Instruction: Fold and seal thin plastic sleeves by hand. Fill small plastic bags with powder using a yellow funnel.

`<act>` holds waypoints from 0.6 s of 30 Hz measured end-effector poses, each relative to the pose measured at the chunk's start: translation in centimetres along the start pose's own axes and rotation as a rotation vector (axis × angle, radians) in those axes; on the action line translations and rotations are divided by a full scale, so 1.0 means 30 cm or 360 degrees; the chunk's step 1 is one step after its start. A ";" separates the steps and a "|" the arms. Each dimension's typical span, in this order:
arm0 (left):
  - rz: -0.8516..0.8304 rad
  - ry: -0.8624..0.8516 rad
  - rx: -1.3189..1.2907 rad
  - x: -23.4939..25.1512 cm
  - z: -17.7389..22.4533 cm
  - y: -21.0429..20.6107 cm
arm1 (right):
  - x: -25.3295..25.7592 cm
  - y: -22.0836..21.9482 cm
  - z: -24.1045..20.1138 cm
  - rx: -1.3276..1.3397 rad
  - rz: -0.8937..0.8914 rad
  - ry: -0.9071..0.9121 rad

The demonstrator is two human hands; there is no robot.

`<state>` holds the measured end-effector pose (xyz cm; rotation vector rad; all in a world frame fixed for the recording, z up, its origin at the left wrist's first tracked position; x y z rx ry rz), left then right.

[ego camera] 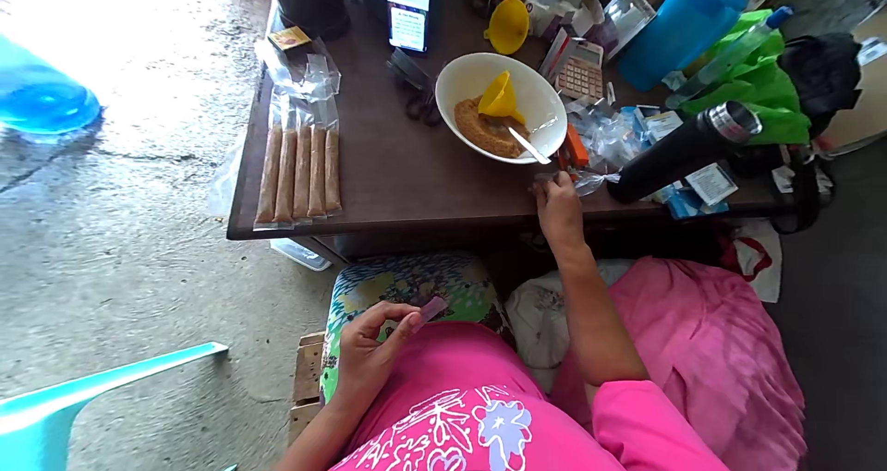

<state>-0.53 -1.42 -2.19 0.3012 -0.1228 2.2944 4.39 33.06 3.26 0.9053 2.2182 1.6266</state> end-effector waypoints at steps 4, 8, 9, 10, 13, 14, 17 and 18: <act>-0.0014 0.0023 0.0019 0.004 0.002 -0.004 | -0.010 0.023 0.018 -0.0009 -0.0117 -0.0079; -0.0017 0.0007 0.0005 0.004 -0.004 -0.004 | -0.013 0.061 0.040 0.0080 -0.0070 -0.0059; -0.0015 0.0008 0.0006 0.003 -0.005 -0.004 | -0.014 0.062 0.046 0.0076 -0.0074 -0.0048; -0.0014 0.0014 0.0009 0.003 -0.005 -0.004 | -0.017 0.062 0.050 0.0081 -0.0091 -0.0032; -0.0005 0.0033 0.0005 0.002 -0.002 -0.005 | -0.047 0.085 0.033 0.0065 -0.0185 -0.0010; -0.0003 0.0036 0.0003 0.002 0.000 -0.006 | -0.054 0.091 0.032 0.0039 -0.0209 -0.0029; -0.0011 0.0041 0.0017 0.004 0.002 -0.009 | -0.050 0.107 0.048 -0.0101 -0.0261 -0.0165; -0.0019 0.0038 0.0020 0.005 0.001 -0.011 | -0.039 0.107 0.059 -0.0158 -0.0289 -0.0245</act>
Point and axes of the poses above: each hand's wrist, its own x-axis towards the middle knuckle, its own y-axis out of the back of the hand, z = x × y, the point moved 5 cm from there along x, towards the middle knuckle, and after that the axes turned 10 degrees about -z, right-handed, at the moved point
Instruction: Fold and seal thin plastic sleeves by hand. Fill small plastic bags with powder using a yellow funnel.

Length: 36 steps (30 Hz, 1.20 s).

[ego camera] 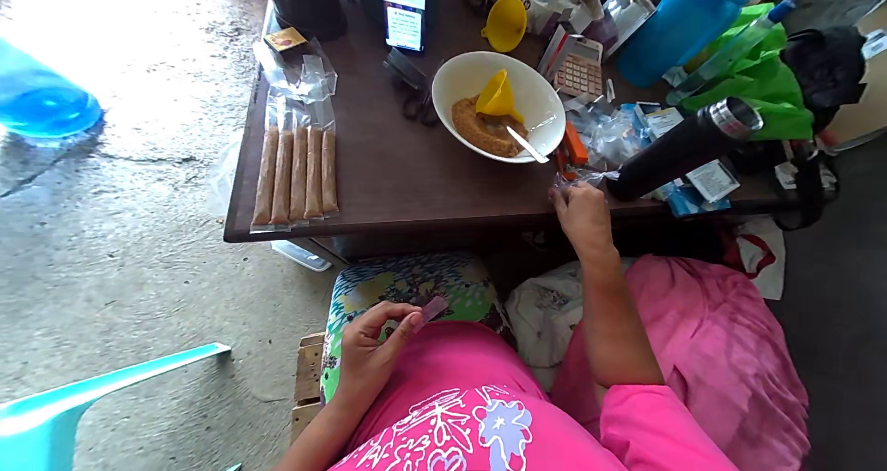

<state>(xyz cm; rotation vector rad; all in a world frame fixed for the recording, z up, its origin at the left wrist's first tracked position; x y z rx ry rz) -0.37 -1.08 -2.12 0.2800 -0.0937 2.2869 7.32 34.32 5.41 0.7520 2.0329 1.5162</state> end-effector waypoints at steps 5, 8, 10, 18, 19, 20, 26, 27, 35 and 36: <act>-0.0017 -0.0003 0.0007 0.004 0.004 -0.006 | 0.014 -0.026 0.014 -0.0175 -0.0178 -0.0235; -0.0008 0.0000 0.0007 0.004 0.008 -0.006 | -0.013 -0.038 0.024 -0.0157 -0.0166 -0.0182; -0.0012 -0.0002 0.0002 0.002 0.006 -0.006 | -0.002 -0.045 0.056 -0.0152 -0.0187 -0.0211; -0.0035 -0.0043 -0.0008 0.004 0.018 -0.012 | -0.088 0.030 0.074 0.0144 -0.0145 0.0036; -0.0030 -0.0047 -0.0008 0.002 0.018 -0.009 | -0.113 0.060 0.075 0.0200 -0.0078 0.0105; -0.0026 -0.0053 -0.0009 0.000 0.017 -0.007 | -0.138 0.096 0.078 0.0252 0.0015 0.0172; -0.0023 -0.0062 -0.0011 0.005 0.014 -0.011 | -0.283 0.191 0.072 0.1334 0.0422 0.0524; -0.0037 -0.0058 -0.0004 0.005 0.015 -0.014 | -0.288 0.166 0.057 0.1603 0.0300 0.0578; -0.0024 -0.0097 -0.0011 -0.014 0.021 -0.009 | -0.304 -0.050 -0.122 0.2633 -0.0540 0.0523; -0.0014 -0.0099 -0.0015 -0.017 0.023 -0.007 | -0.307 -0.067 -0.145 0.2686 -0.0571 0.0533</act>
Point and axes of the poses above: each hand's wrist, its own x-axis towards the middle knuckle, its own y-axis out of the back of the hand, z = x × y, the point moved 5 cm from there along x, towards the middle knuckle, and after that the axes turned 10 degrees about -z, right-handed, at the moved point
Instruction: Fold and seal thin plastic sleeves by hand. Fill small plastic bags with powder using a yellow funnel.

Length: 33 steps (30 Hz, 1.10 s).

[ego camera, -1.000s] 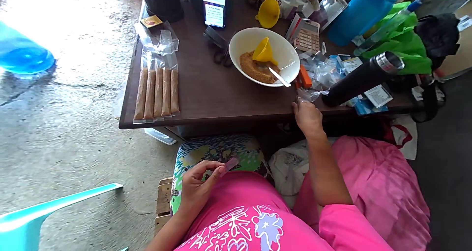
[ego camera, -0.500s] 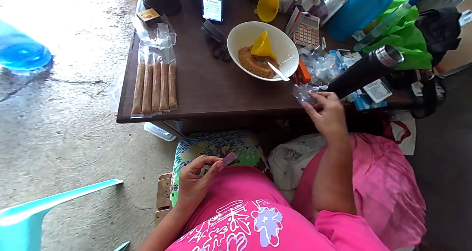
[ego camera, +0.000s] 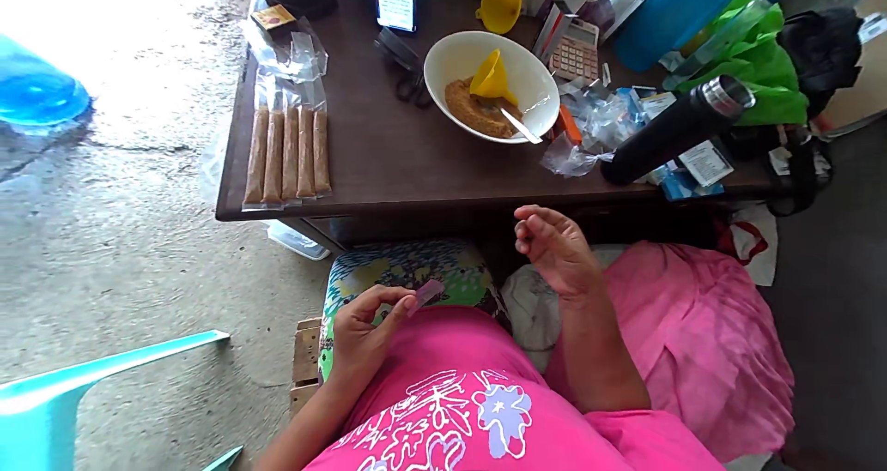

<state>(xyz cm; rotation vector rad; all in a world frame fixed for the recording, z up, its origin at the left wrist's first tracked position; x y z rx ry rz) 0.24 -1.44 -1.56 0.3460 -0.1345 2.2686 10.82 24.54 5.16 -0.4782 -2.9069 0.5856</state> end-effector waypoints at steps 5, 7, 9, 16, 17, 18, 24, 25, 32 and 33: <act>0.0036 -0.0021 -0.0002 -0.011 0.008 0.006 | 0.015 -0.099 0.076 -0.0094 -0.0044 0.0025; 0.0048 -0.0020 -0.0003 -0.016 0.010 0.005 | 0.009 -0.138 0.105 -0.0210 -0.0072 0.0001; 0.0070 -0.0030 0.0008 -0.018 0.011 0.005 | -0.005 -0.174 0.132 -0.0341 -0.0134 -0.0019; 0.0115 -0.0064 0.0012 -0.020 0.013 0.002 | -0.035 -0.260 0.199 -0.0886 -0.0405 -0.0158; 0.0111 -0.0062 0.0013 -0.019 0.012 -0.001 | -0.034 -0.266 0.204 -0.0886 -0.0415 -0.0140; 0.0102 -0.0061 0.0017 -0.018 0.012 -0.003 | -0.033 -0.270 0.206 -0.0875 -0.0414 -0.0099; 0.0067 -0.0060 0.0034 -0.016 0.017 -0.010 | -0.025 -0.280 0.202 -0.0879 -0.0369 -0.0003; 0.0060 -0.0054 0.0036 -0.015 0.018 -0.013 | -0.025 -0.282 0.203 -0.0899 -0.0356 0.0008; 0.0058 -0.0008 0.0065 -0.017 0.012 -0.019 | -0.023 -0.299 0.210 -0.1118 -0.0615 0.0341; 0.0064 -0.0011 0.0066 -0.017 0.012 -0.017 | -0.022 -0.299 0.210 -0.1143 -0.0674 0.0323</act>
Point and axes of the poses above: each hand's wrist, its own x-axis towards the middle knuckle, its own y-axis out of the back of the hand, z = x × y, the point moved 5 cm from there along x, towards the middle knuckle, and after that the axes turned 10 degrees about -z, right-handed, at the moved point
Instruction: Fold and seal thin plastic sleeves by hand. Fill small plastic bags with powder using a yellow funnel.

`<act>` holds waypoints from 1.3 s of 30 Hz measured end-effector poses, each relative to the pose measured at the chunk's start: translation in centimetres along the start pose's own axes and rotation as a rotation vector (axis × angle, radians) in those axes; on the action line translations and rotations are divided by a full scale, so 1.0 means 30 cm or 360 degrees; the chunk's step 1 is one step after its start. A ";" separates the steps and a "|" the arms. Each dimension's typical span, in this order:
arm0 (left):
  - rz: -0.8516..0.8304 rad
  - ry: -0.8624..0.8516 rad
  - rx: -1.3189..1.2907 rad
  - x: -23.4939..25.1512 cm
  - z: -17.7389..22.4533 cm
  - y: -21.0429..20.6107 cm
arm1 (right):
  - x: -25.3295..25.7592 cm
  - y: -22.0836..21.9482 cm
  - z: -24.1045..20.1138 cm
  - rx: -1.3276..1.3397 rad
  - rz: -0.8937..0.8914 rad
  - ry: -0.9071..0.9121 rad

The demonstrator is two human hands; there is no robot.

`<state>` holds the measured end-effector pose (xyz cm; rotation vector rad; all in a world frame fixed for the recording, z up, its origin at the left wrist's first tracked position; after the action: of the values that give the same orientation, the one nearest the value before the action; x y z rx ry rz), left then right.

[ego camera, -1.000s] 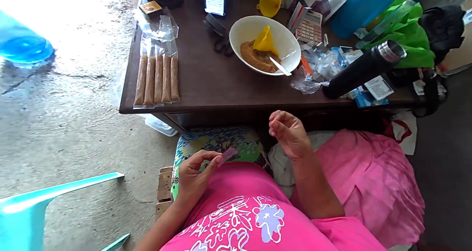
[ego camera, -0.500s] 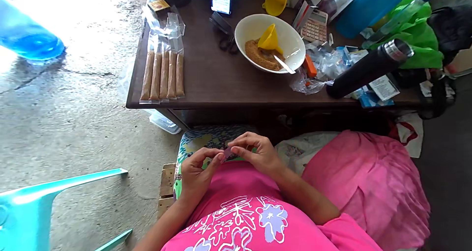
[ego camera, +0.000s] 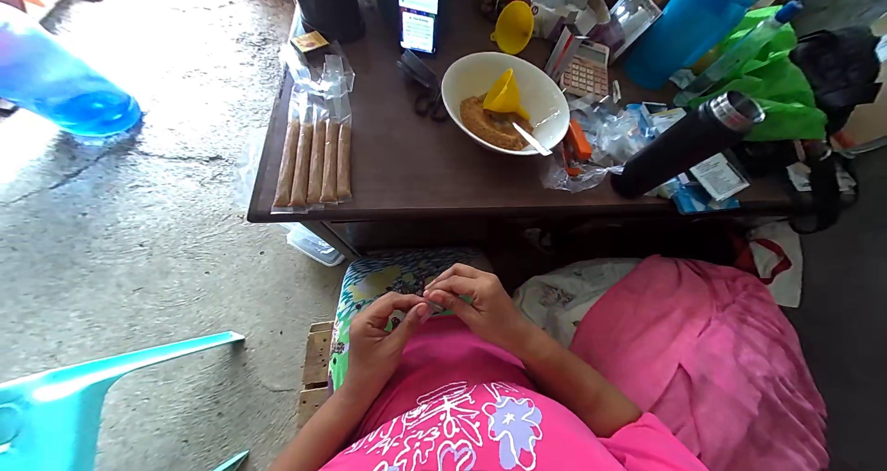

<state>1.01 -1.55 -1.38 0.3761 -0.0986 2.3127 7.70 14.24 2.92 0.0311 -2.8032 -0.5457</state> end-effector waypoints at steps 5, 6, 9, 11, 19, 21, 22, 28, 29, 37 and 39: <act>-0.0011 -0.0007 -0.0013 0.000 0.000 0.000 | -0.012 0.023 -0.007 -0.0058 -0.0052 -0.0005; -0.0016 -0.0012 -0.0012 0.001 -0.001 0.001 | -0.014 0.028 -0.010 -0.0070 -0.0039 -0.0009; -0.0026 -0.0011 -0.0015 0.006 0.001 -0.001 | -0.013 0.041 -0.018 -0.0137 0.0015 -0.0043; -0.0047 0.0000 -0.0019 0.005 0.005 -0.006 | -0.014 0.040 -0.017 -0.0212 0.0053 -0.0068; -0.0055 -0.0005 0.0009 0.004 0.006 -0.005 | -0.010 0.012 -0.012 -0.0164 -0.0098 0.0027; -0.0048 -0.0018 0.0021 0.005 0.004 0.001 | -0.008 0.015 -0.016 -0.0116 -0.0163 0.0056; -0.0044 -0.0020 0.0025 0.006 0.004 0.001 | -0.008 0.018 -0.015 -0.0086 -0.0176 0.0058; -0.0062 -0.0008 0.0005 0.011 0.002 -0.005 | -0.012 0.031 0.016 -0.0090 -0.0084 -0.0098; -0.0060 -0.0007 0.0005 0.013 0.001 -0.005 | -0.010 0.028 0.018 -0.0143 -0.0083 -0.0105; -0.0078 0.0029 0.0032 0.012 -0.001 -0.013 | 0.000 -0.013 0.012 -0.0312 -0.0002 -0.0032; -0.0074 0.0037 0.0028 0.010 -0.003 -0.008 | -0.004 -0.003 0.022 -0.0111 -0.0049 -0.0102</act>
<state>0.97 -1.14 -1.40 0.3569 -0.0575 2.2728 7.62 14.41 2.28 0.0429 -2.8479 -0.6627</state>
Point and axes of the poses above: each hand's wrist, its own x-axis towards the middle knuckle, its own y-axis out of the back of the hand, z = x × y, the point moved 5 cm from there along x, towards the middle knuckle, and after that the axes turned 10 degrees about -z, right-handed, at the moved point
